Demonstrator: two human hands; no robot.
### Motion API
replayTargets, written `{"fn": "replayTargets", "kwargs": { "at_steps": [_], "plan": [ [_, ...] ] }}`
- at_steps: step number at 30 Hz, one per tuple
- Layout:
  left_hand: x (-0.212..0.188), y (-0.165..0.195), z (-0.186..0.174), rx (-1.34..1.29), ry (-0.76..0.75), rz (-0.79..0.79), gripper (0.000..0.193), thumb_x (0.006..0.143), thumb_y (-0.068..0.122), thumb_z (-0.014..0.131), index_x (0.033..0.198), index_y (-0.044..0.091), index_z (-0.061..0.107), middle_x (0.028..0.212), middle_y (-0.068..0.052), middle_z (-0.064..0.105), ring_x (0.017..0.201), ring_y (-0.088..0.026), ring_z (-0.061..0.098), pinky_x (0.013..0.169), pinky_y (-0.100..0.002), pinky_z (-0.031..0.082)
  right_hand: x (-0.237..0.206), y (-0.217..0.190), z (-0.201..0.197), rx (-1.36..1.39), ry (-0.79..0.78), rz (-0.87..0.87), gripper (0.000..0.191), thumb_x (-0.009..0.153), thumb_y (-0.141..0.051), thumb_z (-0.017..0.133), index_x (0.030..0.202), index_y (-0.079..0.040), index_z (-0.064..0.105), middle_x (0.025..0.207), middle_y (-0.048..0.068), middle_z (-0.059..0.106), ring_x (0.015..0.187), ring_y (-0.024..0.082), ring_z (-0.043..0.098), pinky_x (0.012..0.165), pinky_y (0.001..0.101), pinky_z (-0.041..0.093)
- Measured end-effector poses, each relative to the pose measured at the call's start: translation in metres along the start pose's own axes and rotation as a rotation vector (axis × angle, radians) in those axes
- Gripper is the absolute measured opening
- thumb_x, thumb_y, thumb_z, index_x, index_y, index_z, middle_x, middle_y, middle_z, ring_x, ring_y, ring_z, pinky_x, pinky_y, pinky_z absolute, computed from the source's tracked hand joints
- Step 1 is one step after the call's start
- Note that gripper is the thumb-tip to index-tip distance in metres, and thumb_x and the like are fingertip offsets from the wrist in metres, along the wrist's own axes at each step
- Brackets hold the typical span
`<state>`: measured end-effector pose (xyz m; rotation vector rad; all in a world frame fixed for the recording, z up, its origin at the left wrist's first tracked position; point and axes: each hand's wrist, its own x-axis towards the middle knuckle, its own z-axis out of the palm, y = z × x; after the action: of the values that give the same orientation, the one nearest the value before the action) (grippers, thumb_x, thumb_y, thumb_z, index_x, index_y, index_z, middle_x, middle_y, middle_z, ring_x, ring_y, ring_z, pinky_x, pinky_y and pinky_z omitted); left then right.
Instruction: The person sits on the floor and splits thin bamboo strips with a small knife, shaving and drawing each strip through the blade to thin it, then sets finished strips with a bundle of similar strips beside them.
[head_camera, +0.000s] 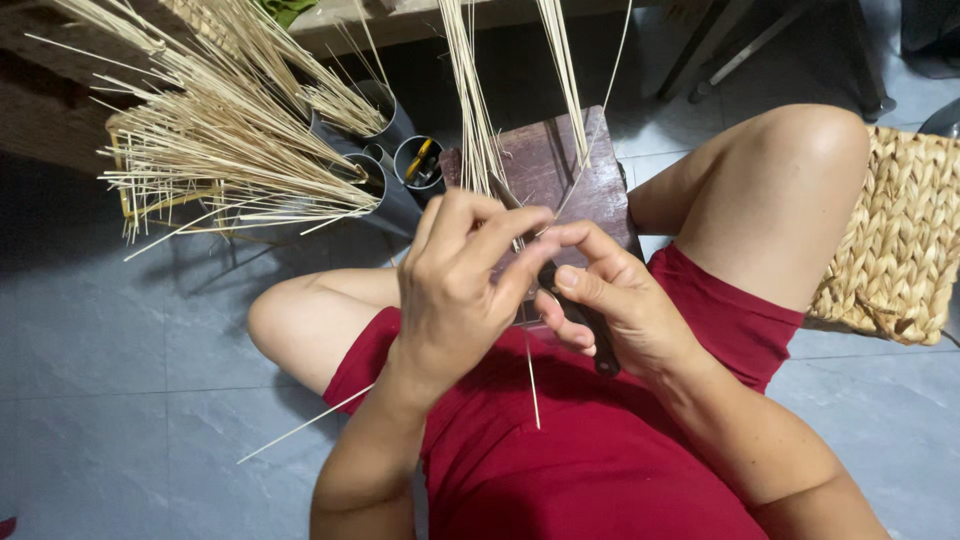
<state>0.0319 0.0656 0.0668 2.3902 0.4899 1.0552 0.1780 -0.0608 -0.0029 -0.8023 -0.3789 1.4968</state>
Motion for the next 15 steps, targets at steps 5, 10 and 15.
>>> {"fn": "replayTargets", "kwargs": {
  "at_steps": [5, 10, 15],
  "plan": [
    [0.019, -0.007, 0.004, -0.099, -0.063, 0.037, 0.011, 0.089, 0.004, 0.079, 0.096, 0.007, 0.072, 0.091, -0.006, 0.059, 0.089, -0.025, 0.059, 0.077, -0.038, 0.049, 0.002, -0.009, 0.004, -0.054, -0.016, -0.043, 0.03, 0.103, -0.021, 0.062, 0.129, -0.013, 0.052, 0.08, 0.013, 0.064, 0.055, 0.011, 0.051, 0.047, 0.0225, 0.041],
    [0.028, -0.01, 0.01, -0.122, -0.079, 0.039, 0.008, 0.089, 0.005, 0.076, 0.091, 0.005, 0.068, 0.091, -0.007, 0.058, 0.091, -0.027, 0.059, 0.079, -0.039, 0.05, 0.006, -0.02, 0.002, 0.008, -0.03, 0.038, 0.03, 0.101, -0.02, 0.063, 0.128, -0.016, 0.051, 0.08, 0.012, 0.063, 0.053, 0.01, 0.047, 0.047, 0.021, 0.037],
    [0.035, -0.007, 0.008, -0.097, -0.106, 0.018, 0.008, 0.088, 0.006, 0.075, 0.088, 0.005, 0.067, 0.089, -0.008, 0.058, 0.088, -0.027, 0.058, 0.075, -0.039, 0.049, 0.011, -0.02, -0.006, 0.051, -0.069, 0.098, 0.033, 0.101, -0.021, 0.064, 0.131, -0.017, 0.05, 0.079, 0.01, 0.06, 0.054, 0.008, 0.045, 0.047, 0.0195, 0.035]
  ]
}}
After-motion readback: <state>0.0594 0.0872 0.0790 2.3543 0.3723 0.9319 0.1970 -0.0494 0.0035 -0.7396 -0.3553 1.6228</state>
